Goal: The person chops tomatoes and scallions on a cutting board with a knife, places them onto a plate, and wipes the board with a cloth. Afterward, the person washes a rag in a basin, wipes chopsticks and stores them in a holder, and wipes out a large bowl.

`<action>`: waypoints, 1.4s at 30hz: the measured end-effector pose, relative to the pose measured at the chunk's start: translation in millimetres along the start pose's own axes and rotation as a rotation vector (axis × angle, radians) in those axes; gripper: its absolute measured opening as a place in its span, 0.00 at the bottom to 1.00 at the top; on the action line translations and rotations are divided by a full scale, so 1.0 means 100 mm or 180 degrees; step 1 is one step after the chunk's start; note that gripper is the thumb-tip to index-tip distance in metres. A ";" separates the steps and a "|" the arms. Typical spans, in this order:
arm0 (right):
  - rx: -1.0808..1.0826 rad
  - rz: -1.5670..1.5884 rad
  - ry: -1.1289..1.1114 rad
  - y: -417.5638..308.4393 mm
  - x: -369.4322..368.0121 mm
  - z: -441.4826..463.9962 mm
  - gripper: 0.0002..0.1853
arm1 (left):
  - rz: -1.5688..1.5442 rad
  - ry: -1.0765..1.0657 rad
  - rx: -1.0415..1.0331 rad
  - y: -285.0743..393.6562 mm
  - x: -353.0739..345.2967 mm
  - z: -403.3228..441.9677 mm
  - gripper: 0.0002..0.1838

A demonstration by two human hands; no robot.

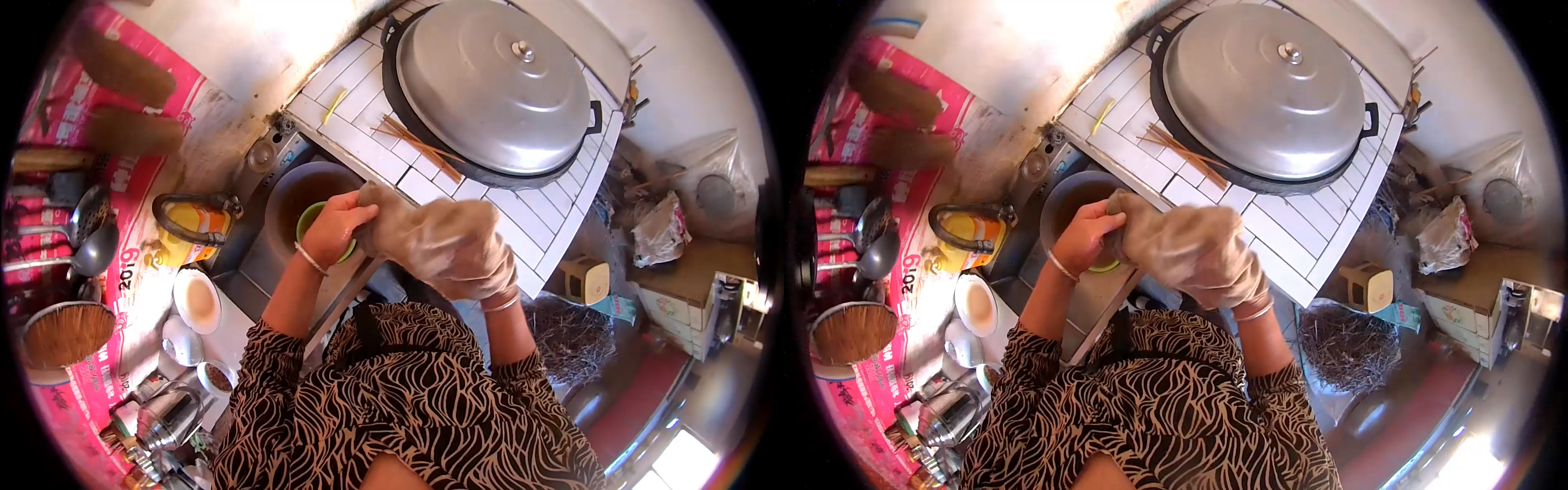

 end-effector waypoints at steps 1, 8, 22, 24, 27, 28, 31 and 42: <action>0.0411 -0.1445 0.0024 -0.10 -0.07 0.00 0.35 | 0.0132 0.0267 0.0219 -0.11 0.19 0.12 0.09; -0.0276 0.1154 0.0063 0.16 0.08 0.03 0.36 | 0.4151 0.0958 -0.2641 -0.26 0.58 1.11 0.16; 0.0533 0.0227 0.0120 0.23 0.28 0.25 0.21 | 0.6330 0.0387 -0.2103 -0.45 0.39 2.19 0.15; 0.0199 0.0630 0.0226 0.40 0.40 0.21 0.26 | 0.6521 0.0256 -0.2042 -0.48 0.36 2.11 0.11; 0.0105 -0.0171 0.1088 0.48 0.64 0.05 0.32 | 0.6587 0.0216 -0.1952 -0.54 0.40 2.07 0.08; 0.0657 -0.1562 0.1015 0.47 0.79 0.06 0.33 | 0.6549 0.0186 -0.1924 -0.61 0.40 2.06 0.08; 0.0972 -0.2183 0.1385 0.68 0.84 0.07 0.29 | 0.6542 -0.0078 -0.1946 -0.56 0.42 1.94 0.09; -0.0297 -0.2774 0.2801 2.50 1.42 -0.49 0.17 | 0.5307 -0.0077 -0.1609 -0.65 0.65 1.39 0.07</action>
Point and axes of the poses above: each hand's wrist, its own z-axis towards the middle knuckle, its own x-axis out of the back of the hand, y = z × x, the point moved 3 cm from there along z, towards the middle knuckle, and after that the axes turned 5 degrees about y, right-handed, at the moved point
